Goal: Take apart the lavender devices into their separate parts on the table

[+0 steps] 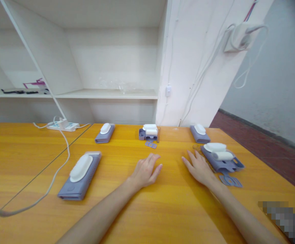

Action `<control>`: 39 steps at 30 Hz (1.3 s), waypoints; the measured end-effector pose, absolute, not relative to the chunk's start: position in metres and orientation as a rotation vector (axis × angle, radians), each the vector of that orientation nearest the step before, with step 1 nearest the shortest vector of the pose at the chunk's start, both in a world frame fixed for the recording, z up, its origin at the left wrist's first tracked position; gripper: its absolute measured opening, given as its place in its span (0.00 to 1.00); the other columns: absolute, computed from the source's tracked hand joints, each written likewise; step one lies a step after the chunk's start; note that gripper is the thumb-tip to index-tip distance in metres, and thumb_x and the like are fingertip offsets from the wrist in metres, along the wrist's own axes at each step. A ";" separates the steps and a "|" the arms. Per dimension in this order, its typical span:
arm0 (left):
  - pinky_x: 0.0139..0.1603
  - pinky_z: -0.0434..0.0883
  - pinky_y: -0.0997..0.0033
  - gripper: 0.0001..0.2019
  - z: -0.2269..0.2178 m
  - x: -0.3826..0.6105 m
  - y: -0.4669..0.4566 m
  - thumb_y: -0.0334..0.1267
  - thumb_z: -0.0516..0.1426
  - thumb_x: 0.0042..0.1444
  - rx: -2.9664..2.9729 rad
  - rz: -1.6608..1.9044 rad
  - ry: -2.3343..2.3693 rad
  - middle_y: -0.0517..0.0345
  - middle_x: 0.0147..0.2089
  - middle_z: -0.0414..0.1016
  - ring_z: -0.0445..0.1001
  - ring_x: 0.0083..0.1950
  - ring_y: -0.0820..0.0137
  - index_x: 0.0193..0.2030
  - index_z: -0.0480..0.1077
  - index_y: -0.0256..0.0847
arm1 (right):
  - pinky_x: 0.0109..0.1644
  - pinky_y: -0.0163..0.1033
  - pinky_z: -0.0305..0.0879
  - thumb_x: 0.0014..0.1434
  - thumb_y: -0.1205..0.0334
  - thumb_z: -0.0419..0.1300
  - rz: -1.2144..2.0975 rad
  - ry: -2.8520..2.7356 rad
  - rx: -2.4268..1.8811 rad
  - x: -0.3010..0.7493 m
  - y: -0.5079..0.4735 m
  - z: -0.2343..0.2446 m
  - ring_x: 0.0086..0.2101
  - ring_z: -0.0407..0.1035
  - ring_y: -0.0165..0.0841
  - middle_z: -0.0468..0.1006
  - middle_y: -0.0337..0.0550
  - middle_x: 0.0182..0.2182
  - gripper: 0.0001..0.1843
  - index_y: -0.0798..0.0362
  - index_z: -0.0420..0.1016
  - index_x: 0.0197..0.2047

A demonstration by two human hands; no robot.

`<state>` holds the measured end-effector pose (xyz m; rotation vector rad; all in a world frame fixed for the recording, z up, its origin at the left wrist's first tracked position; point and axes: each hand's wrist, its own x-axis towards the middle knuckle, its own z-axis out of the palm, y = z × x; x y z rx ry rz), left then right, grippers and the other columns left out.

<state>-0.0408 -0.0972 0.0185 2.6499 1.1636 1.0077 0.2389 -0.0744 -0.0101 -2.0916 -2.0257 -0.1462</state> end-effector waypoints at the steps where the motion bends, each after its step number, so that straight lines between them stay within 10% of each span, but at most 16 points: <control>1: 0.38 0.68 0.69 0.15 0.018 -0.041 -0.097 0.42 0.45 0.63 2.652 1.008 1.163 0.49 0.46 0.70 0.72 0.38 0.69 0.54 0.57 0.39 | 0.59 0.52 0.53 0.63 0.44 0.40 -0.147 -2.018 -2.107 0.238 -0.075 -0.010 0.59 0.54 0.51 0.57 0.64 0.59 0.33 0.59 0.58 0.62; 39: 0.39 0.70 0.67 0.16 0.018 -0.041 -0.097 0.42 0.46 0.62 2.677 1.015 1.139 0.48 0.47 0.70 0.72 0.39 0.68 0.54 0.58 0.39 | 0.54 0.50 0.57 0.63 0.48 0.43 -0.317 -2.144 -2.001 0.195 -0.060 0.009 0.54 0.58 0.49 0.60 0.62 0.56 0.27 0.57 0.63 0.56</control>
